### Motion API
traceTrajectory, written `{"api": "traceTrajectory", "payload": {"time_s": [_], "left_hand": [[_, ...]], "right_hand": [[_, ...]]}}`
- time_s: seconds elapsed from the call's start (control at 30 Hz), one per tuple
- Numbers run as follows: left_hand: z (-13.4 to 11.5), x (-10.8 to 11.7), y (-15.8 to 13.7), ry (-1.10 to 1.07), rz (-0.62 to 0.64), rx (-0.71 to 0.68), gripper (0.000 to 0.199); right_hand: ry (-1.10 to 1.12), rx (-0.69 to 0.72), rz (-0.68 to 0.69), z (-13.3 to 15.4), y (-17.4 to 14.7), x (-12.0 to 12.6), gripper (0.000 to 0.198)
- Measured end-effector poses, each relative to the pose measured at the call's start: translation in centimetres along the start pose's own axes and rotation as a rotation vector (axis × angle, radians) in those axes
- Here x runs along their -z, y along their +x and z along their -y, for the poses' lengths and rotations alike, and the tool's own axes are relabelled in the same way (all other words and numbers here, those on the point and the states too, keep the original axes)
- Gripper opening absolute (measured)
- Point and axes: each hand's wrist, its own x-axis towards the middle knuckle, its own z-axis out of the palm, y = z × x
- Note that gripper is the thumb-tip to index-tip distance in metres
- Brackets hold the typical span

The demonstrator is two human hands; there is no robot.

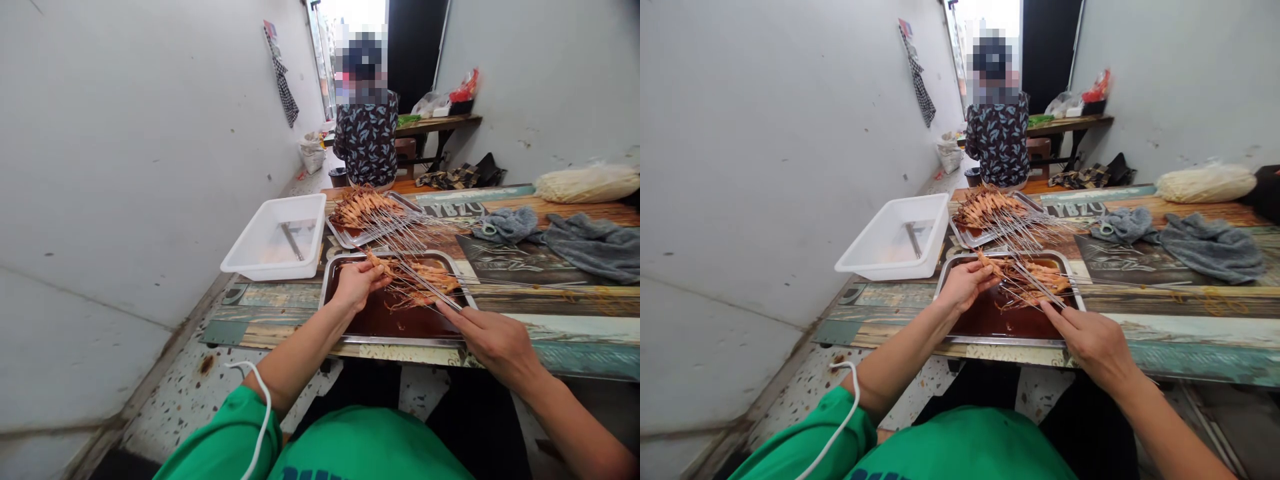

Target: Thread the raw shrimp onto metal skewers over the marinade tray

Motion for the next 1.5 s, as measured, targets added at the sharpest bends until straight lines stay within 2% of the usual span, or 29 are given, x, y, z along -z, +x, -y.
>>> {"api": "traceTrajectory", "payload": {"time_s": [0.27, 0.6, 0.83, 1.0, 1.1, 1.27, 1.5], "left_hand": [[0.7, -0.1, 0.2, -0.062, 0.002, 0.04, 0.004], [0.6, -0.7, -0.4, -0.031, 0.009, 0.037, 0.008], [1.1, -0.9, -0.4, -0.003, 0.024, 0.06, 0.007], [0.9, -0.6, -0.1, -0.01, 0.066, 0.109, 0.007], [0.4, -0.4, 0.2, -0.087, 0.107, 0.137, 0.009], [0.1, -0.4, 0.4, -0.199, 0.045, 0.144, 0.003], [1.0, -0.6, 0.4, -0.204, 0.0, 0.139, 0.002]], "right_hand": [[0.029, -0.026, -0.014, 0.4, -0.1, -0.3, 0.052], [0.033, -0.024, 0.004, 0.3, 0.1, -0.1, 0.047], [0.029, -0.027, 0.009, 0.5, 0.1, -0.5, 0.051], [-0.009, -0.025, -0.007, 0.6, 0.2, -0.4, 0.047], [0.008, -0.029, -0.02, 0.6, 0.2, -0.4, 0.047], [0.013, -0.054, -0.026, 0.6, -0.1, -0.4, 0.05], [0.031, -0.057, 0.008, 0.6, -0.4, -0.5, 0.049]]}}
